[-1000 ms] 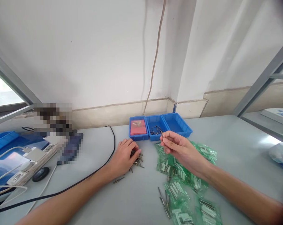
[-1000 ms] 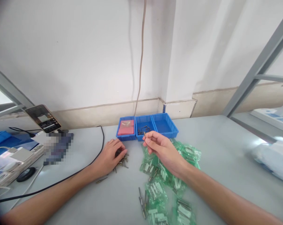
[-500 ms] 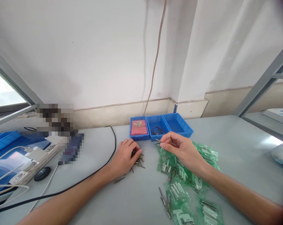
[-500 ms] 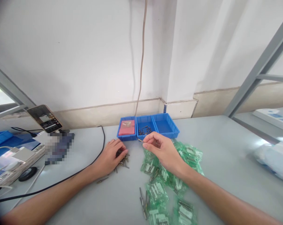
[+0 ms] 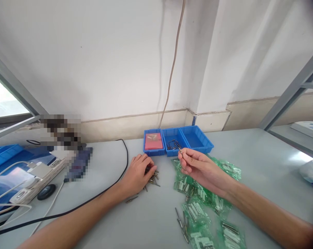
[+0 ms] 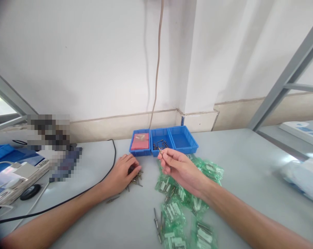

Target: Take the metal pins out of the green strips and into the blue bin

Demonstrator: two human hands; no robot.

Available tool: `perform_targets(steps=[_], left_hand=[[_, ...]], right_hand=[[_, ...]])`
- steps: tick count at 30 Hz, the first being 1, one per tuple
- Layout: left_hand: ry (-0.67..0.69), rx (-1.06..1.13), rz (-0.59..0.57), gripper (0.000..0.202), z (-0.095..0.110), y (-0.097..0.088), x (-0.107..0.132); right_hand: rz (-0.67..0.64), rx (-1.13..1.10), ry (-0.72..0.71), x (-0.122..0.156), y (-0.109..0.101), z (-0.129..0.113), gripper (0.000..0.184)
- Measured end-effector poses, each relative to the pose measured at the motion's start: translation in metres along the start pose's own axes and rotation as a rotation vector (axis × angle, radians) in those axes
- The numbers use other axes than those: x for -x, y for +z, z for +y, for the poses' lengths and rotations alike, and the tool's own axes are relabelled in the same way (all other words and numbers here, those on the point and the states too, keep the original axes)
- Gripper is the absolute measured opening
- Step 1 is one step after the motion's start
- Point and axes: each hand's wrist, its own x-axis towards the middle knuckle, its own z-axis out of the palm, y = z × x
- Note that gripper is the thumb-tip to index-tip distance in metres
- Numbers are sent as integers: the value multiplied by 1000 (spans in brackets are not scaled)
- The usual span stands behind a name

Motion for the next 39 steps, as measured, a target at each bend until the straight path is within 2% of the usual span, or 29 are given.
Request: perform_targets(steps=[8,12,17,24,31,39], left_hand=[[4,42,1,18,0,0,-1],[2,54,-7,18,0,0,0],[-20,70,-22,18,0,0,0],[-27,86,-28,18,0,1,0],[-27,100,-27,18,1,0,-1],[-22,91,-24,18,1,0,0]], right_hand=[[-10,128,-44,3,1,2,30],[6,376,-167,3,3,4,25],[116,707,-312,3,2,9,15],[148,973,-431,8,3,12,5],[156,803,-369,5,3,10,4],[55,440,-192,1,2,5,27]])
